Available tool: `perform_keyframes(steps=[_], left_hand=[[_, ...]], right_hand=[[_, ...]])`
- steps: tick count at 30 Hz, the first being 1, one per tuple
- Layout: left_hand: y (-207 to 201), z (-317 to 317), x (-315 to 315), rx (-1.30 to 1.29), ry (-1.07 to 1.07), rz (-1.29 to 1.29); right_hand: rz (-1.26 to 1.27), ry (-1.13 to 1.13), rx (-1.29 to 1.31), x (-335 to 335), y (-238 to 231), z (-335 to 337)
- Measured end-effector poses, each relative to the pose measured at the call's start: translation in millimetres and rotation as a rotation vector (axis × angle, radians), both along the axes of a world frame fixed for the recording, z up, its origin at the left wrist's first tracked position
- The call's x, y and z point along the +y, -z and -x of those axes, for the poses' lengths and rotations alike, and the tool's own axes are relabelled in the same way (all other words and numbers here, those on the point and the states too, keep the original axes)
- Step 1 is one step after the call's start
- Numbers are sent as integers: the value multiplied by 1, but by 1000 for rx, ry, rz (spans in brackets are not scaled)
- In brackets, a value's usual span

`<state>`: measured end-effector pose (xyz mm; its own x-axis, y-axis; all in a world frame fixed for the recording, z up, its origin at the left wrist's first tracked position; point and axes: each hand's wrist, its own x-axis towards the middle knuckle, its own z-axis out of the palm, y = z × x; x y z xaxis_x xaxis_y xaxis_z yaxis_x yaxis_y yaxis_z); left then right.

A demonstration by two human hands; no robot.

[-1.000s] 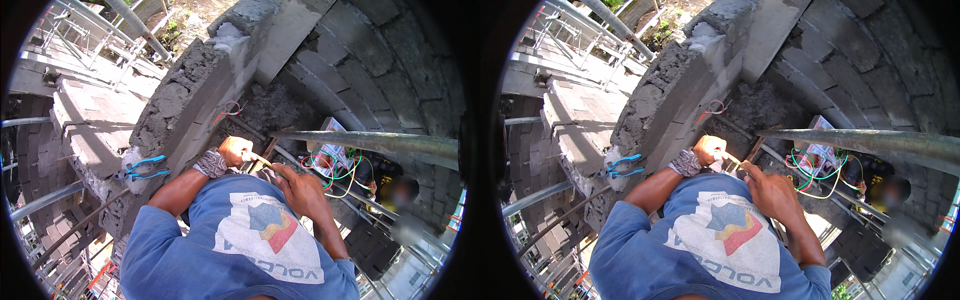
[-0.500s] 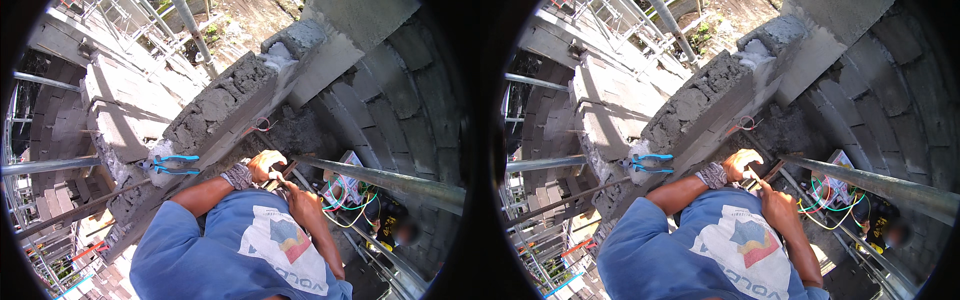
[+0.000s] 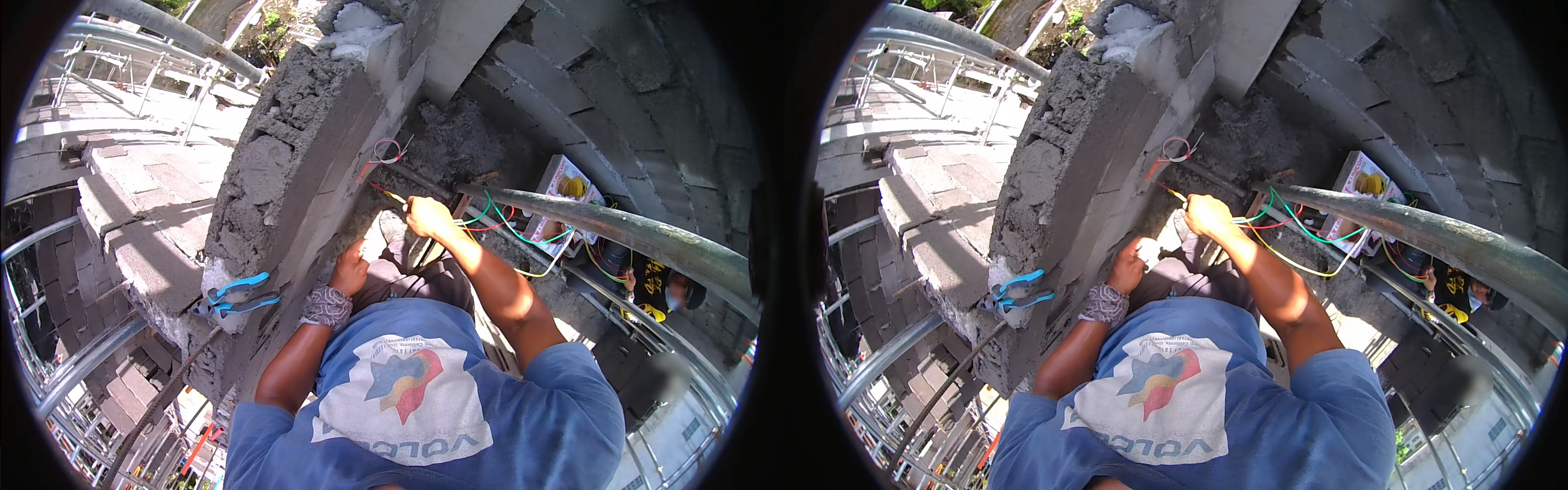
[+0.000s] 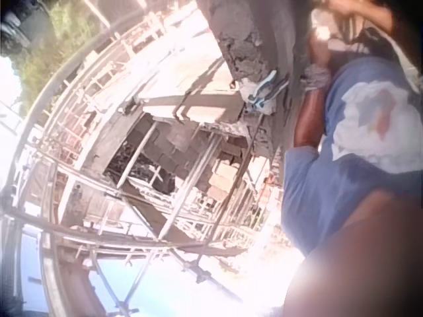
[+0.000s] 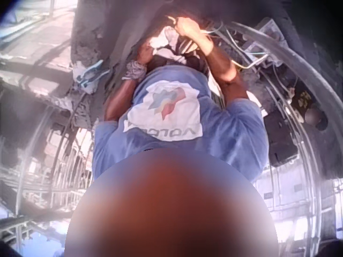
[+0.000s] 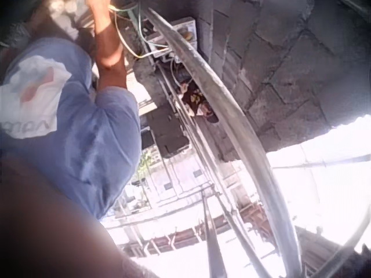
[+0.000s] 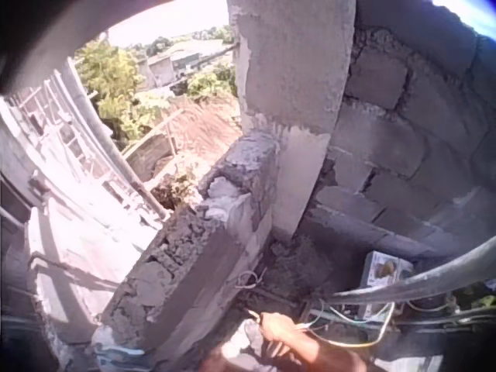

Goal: The person strips insulation from multiple colored wires and inserts them into holes in a concrete block wall. They use pliers to cut and strip the wires, then push the stripped ends into the wall openings.

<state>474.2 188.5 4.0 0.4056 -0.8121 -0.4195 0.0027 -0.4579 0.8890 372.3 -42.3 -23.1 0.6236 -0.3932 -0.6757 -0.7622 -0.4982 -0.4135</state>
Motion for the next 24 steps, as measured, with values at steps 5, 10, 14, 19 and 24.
perform_keyframes(steps=[5, 10, 14, 19, 24], left_hand=[[97, -10, -7, 551, -319, -182], [229, -31, -44, 844, -650, -225], [293, -55, -64, 1119, -871, -131], [316, -62, -88, 976, -872, -192], [325, -60, -97, 778, -846, -346]], right_hand=[[-95, 223, -147, 14, 39, 2], [-172, 297, -136, 36, 71, 14], [-139, 366, -209, 46, 84, 34], [-178, 333, -208, 54, 94, 42], [-239, 341, -86, 59, 112, 29]])
